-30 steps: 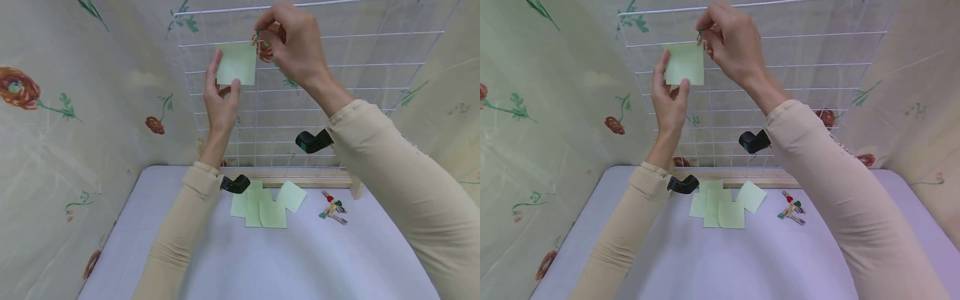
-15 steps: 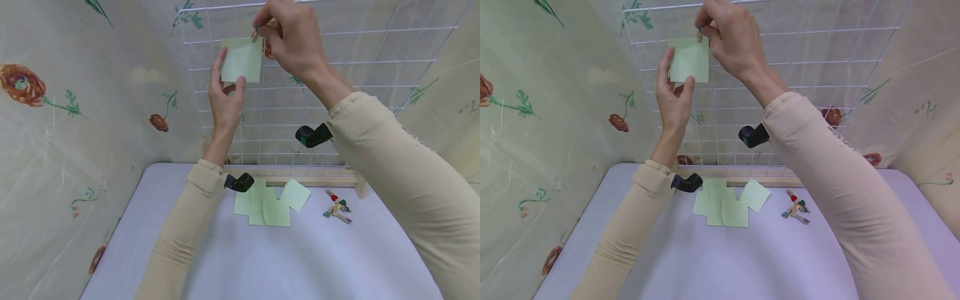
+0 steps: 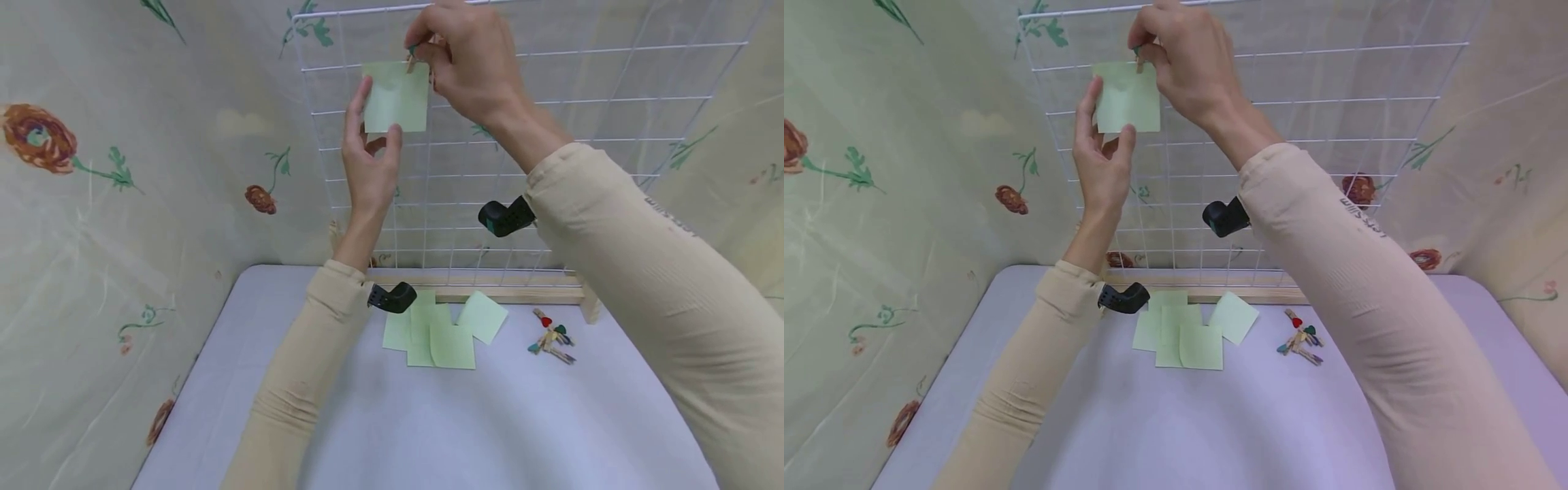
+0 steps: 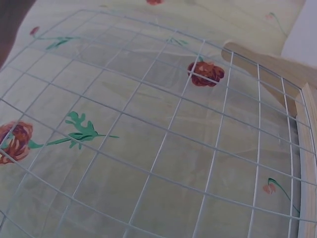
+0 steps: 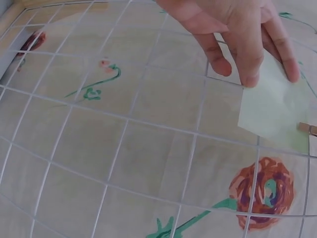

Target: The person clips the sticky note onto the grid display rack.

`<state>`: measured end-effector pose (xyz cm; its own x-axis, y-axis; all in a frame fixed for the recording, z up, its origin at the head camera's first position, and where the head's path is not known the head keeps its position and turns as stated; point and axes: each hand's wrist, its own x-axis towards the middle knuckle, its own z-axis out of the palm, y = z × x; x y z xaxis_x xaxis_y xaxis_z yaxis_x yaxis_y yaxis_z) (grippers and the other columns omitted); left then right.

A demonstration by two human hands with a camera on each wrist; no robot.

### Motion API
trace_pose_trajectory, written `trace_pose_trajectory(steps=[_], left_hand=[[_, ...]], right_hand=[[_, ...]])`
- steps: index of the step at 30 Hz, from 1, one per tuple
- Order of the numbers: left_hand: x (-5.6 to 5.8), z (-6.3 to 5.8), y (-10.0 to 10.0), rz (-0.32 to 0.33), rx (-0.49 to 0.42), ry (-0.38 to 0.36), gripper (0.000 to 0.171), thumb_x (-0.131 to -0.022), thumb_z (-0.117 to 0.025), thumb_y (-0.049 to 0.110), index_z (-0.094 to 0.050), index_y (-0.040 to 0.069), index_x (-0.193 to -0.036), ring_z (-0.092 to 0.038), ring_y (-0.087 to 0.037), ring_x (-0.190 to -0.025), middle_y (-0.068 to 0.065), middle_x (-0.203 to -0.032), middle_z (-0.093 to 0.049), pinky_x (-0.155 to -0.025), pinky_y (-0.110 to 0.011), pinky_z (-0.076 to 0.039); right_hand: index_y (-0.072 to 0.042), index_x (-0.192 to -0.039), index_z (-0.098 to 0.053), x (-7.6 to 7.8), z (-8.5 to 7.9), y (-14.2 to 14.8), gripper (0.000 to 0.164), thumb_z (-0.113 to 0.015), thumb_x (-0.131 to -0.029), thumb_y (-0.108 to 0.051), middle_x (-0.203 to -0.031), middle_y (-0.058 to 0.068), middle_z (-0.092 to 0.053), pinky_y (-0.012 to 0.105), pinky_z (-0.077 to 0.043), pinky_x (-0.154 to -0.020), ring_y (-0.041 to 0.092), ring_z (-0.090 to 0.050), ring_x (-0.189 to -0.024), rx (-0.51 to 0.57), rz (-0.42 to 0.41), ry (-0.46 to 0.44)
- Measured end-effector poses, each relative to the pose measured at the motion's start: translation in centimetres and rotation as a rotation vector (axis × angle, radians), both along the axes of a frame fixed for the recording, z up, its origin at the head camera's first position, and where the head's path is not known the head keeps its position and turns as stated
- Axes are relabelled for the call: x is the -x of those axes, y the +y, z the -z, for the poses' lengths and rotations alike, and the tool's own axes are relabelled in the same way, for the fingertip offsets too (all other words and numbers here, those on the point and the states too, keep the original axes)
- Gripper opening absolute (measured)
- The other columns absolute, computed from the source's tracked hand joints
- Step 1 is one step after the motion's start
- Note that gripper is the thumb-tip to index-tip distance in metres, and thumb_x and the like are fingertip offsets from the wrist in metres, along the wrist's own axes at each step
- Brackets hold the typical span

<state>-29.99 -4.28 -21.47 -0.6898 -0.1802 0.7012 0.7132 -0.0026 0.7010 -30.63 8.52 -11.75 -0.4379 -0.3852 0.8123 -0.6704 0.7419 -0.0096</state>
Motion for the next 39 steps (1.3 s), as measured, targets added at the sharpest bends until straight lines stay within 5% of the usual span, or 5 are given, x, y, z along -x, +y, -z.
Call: trace_pose_trajectory(steps=[15, 23, 28, 33, 39], left_hand=[[0.0, 0.2, -1.0, 0.014, -0.016, 0.024, 0.054, -0.082, -0.052, -0.003, -0.033, 0.007, -0.132, -0.05, -0.015, -0.105, 0.0, -0.134, -0.037, -0.077, -0.03, -0.047], [-1.2, 0.5, -1.5, -0.084, 0.036, 0.011, 0.043, -0.083, -0.054, 0.002, -0.042, 0.007, -0.124, -0.049, -0.016, -0.1, -0.004, -0.123, -0.036, -0.07, -0.024, -0.046], [-1.6, 0.7, -1.8, -0.088, 0.049, 0.043, 0.037, -0.083, -0.054, 0.004, -0.044, 0.003, -0.119, -0.05, -0.022, -0.094, -0.006, -0.121, -0.036, -0.067, -0.024, -0.044], [-1.7, 2.4, -2.2, -0.063, 0.025, 0.022, 0.033, -0.084, -0.054, 0.005, -0.046, 0.001, -0.115, -0.049, -0.02, -0.084, -0.007, -0.111, -0.044, -0.063, -0.025, -0.04], [-2.8, 6.2, -2.8, 0.009, 0.023, -0.071, 0.025, -0.087, -0.052, 0.007, -0.049, -0.002, -0.11, -0.047, -0.016, -0.077, -0.008, -0.096, -0.049, -0.061, -0.022, -0.039]], right_hand=[[-0.01, -0.1, -0.067, 0.0, 0.2, -1.3, 0.023, -0.049, -0.09, -0.02, -0.101, 0.005, -0.066, 0.027, -0.049, -0.077, 0.018, -0.06, -0.084, 0.029, 0.005, -0.002], [-0.013, -0.115, -0.06, -0.3, 1.1, -0.9, 0.028, -0.046, -0.09, -0.013, -0.118, 0.002, -0.059, 0.028, -0.05, -0.075, 0.02, -0.059, -0.086, -0.007, 0.007, -0.021], [-0.01, -0.109, -0.061, -0.9, 1.8, 0.1, 0.025, -0.047, -0.09, -0.02, -0.109, 0.005, -0.06, 0.024, -0.047, -0.07, 0.017, -0.055, -0.078, 0.047, -0.002, 0.001], [-0.003, -0.098, -0.061, -1.6, 4.4, 1.8, 0.025, -0.049, -0.089, -0.023, -0.087, 0.008, -0.063, 0.02, -0.038, -0.06, 0.015, -0.052, -0.067, 0.097, -0.046, -0.025], [-0.004, -0.095, -0.06, -2.9, 8.8, 4.5, 0.024, -0.05, -0.088, -0.024, -0.077, 0.006, -0.061, 0.014, -0.038, -0.056, 0.008, -0.048, -0.062, 0.23, -0.04, -0.146]])
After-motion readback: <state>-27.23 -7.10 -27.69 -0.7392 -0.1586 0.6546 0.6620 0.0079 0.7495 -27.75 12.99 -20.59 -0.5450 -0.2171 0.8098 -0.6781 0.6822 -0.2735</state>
